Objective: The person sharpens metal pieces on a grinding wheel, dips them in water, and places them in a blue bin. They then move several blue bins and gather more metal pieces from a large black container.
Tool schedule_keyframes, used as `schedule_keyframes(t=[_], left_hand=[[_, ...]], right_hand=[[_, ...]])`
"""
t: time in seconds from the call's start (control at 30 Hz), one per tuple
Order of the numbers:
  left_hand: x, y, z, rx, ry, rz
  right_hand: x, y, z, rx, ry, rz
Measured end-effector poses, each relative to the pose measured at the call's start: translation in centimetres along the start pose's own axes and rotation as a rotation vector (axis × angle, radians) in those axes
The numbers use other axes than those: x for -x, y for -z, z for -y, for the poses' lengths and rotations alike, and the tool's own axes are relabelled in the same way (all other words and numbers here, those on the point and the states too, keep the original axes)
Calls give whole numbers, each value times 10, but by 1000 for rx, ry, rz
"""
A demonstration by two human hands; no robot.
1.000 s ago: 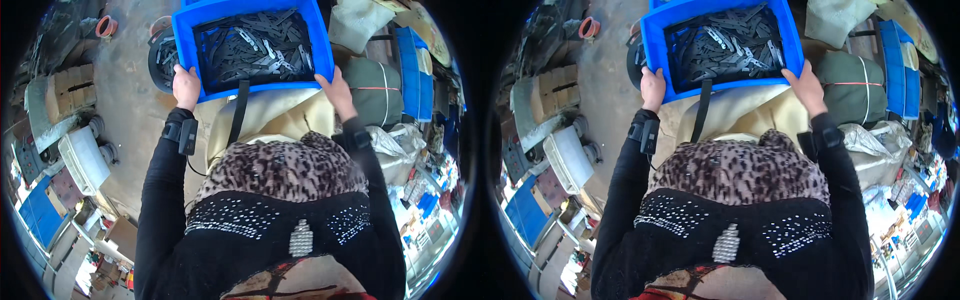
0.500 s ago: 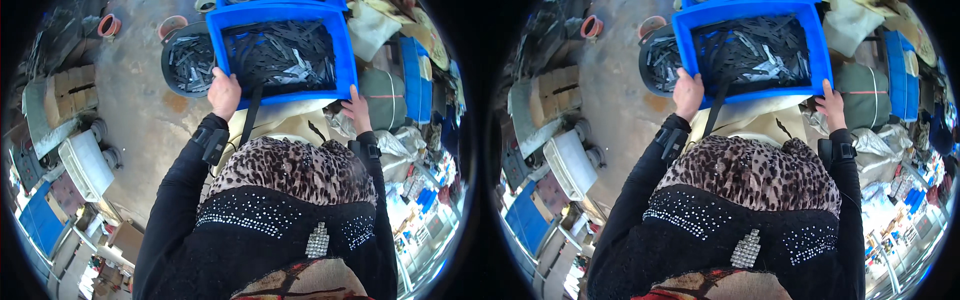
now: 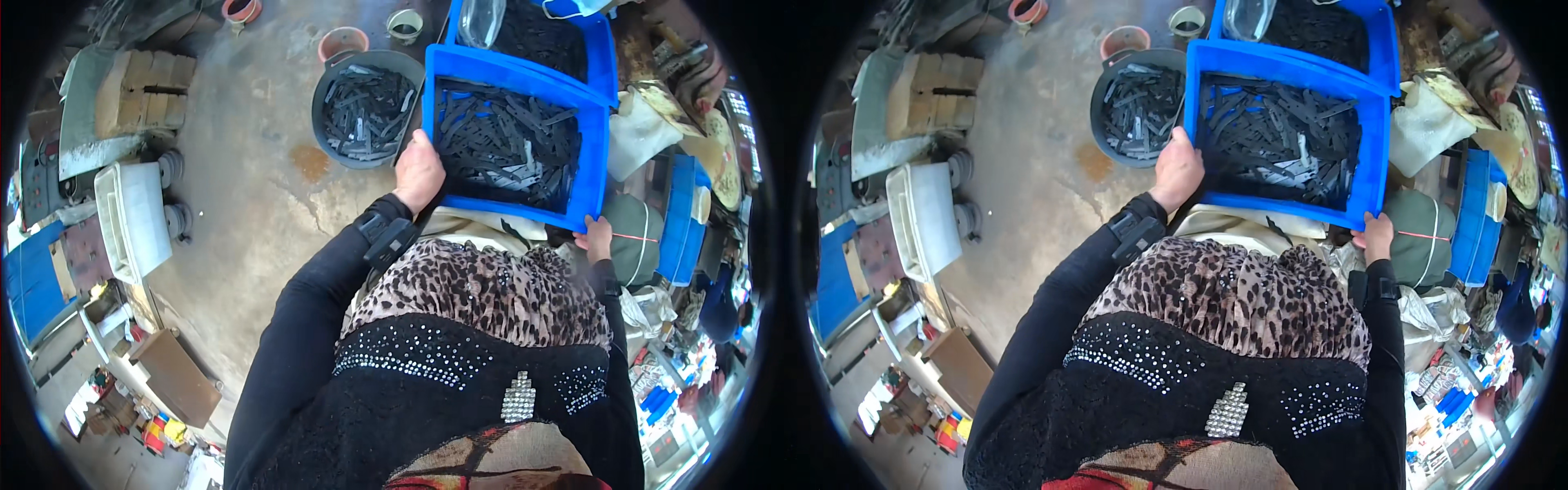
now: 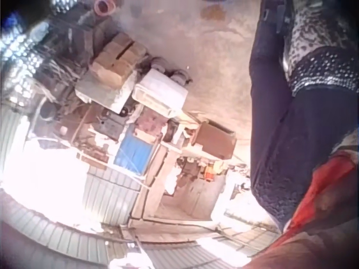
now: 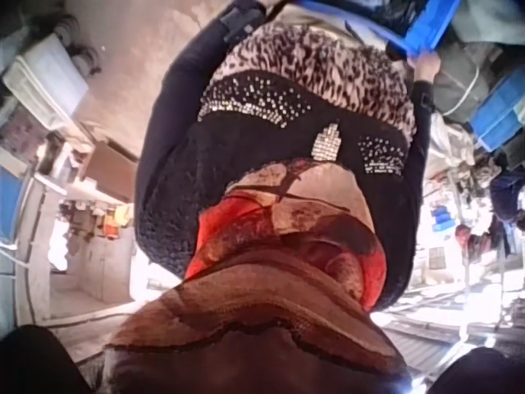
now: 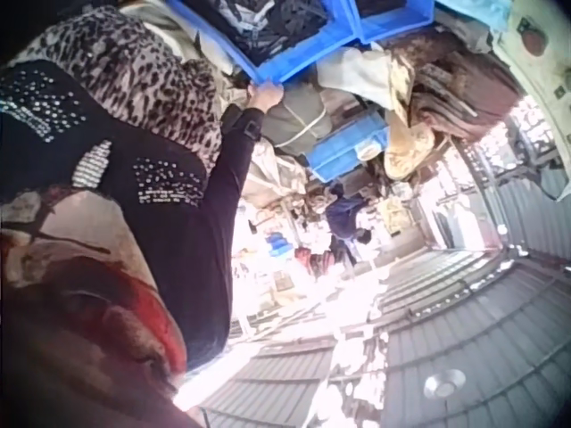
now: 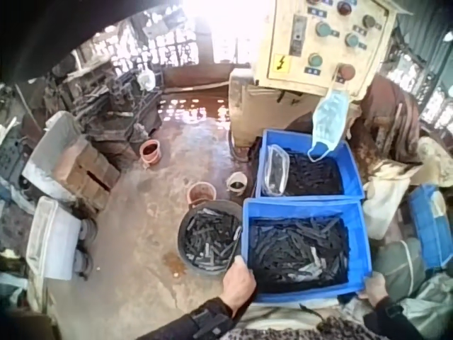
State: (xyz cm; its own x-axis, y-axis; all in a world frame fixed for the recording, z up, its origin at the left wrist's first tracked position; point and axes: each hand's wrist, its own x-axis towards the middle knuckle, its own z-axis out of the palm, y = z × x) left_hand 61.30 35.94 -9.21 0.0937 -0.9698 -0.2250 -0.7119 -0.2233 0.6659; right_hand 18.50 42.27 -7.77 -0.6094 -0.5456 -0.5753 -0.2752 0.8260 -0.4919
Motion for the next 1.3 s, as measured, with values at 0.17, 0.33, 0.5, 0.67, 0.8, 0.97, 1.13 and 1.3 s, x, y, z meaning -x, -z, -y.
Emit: schedule_keyframes(t=[0.17,0.33,0.5,0.67,0.8,0.97,1.13,1.3], left_hand=[[-3,8,-2,-12,-13,6],[-7,9,-2,-1,28,51],[-9,15,-2,-64,7,68],[-20,23,0,-133,-70,43],[-19,23,4,-91,-54,18],[-17,16,4,-140,-73,-50],[-17,16,5,-70,-193,-74],[-17,18,1,-63,-177,-23]], right_hand=[[21,-5,6,21,-38,-28],[33,-6,15,14,-29,-14],[35,-2,14,-50,-38,30],[42,-4,13,27,-57,58],[51,-10,13,-16,-8,75],[46,-15,9,181,23,-42],[43,-20,9,331,37,26],[61,-17,17,410,218,-111]])
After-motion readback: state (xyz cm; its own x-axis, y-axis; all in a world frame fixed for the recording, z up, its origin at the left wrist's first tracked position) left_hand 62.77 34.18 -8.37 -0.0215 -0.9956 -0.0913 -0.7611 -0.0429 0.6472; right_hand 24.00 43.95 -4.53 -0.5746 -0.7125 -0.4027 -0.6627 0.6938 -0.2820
